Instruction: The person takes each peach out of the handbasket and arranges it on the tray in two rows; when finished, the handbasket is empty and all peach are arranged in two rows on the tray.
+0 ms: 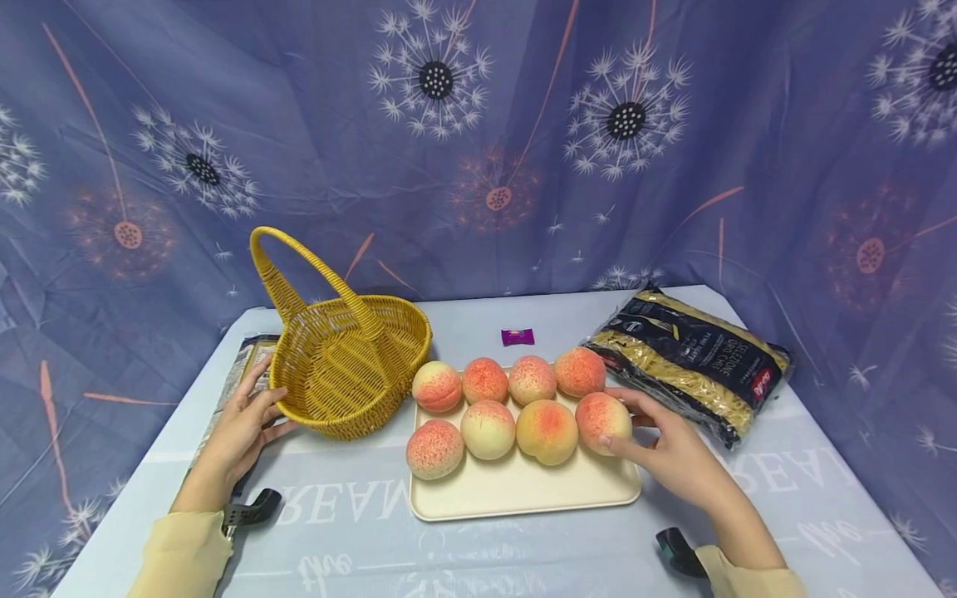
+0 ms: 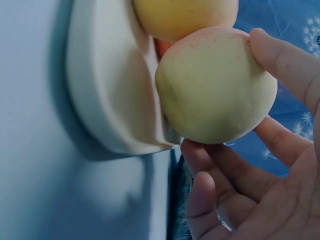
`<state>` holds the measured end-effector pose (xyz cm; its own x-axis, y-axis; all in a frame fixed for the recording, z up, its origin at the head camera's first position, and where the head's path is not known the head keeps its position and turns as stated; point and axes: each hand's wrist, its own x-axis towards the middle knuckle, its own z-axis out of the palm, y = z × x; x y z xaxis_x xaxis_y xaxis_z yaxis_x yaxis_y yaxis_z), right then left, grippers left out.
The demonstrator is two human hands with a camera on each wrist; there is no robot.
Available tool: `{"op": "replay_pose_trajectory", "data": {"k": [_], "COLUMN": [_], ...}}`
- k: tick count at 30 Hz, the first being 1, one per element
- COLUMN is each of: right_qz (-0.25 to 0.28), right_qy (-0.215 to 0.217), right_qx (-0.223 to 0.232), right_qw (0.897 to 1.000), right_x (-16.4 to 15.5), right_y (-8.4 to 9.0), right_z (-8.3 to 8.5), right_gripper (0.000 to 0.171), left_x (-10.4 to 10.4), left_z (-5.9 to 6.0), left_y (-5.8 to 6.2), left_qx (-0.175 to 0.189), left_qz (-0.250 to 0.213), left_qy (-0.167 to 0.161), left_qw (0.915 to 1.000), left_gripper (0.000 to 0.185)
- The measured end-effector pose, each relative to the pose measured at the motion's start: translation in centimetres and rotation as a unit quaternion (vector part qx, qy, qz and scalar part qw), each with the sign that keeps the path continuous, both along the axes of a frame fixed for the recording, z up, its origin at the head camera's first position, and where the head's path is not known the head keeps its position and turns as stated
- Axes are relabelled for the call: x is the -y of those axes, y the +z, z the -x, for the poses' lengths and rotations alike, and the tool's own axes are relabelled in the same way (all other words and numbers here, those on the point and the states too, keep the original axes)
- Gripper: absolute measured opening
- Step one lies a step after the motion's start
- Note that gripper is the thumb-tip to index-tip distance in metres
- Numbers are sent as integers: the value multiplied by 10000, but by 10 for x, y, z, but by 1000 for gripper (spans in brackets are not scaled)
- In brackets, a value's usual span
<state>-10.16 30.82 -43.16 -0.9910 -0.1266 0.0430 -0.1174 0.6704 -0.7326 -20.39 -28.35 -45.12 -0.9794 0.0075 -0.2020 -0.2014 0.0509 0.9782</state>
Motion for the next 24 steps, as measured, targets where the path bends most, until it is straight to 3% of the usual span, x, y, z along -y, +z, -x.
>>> {"op": "replay_pose_trajectory", "data": {"k": [7,13,19,24], "right_qz": [108,101,-21,-16], "right_qy": [269,382,302,227], "right_qx": [61,-122,-94,-44], "right_qw": [9996,9991,9995,9997], "right_x": [0,-1,-5,-7], "right_y": [-9,-12,-14,-14], "right_z": [3,4,0,-5], "right_gripper": [65,73,77,73], "left_x": [0,-2,-11,-19], "left_z": [-2,-5,-11,-17], "left_y": [2,6,16,27], "left_qx": [-16,-49,-197,-464], "left_qz": [37,251,713,1224], "left_qy": [18,66,120,-63], "left_qw": [10000,9997,9972,9914], "left_gripper": [77,76,81,79]}}
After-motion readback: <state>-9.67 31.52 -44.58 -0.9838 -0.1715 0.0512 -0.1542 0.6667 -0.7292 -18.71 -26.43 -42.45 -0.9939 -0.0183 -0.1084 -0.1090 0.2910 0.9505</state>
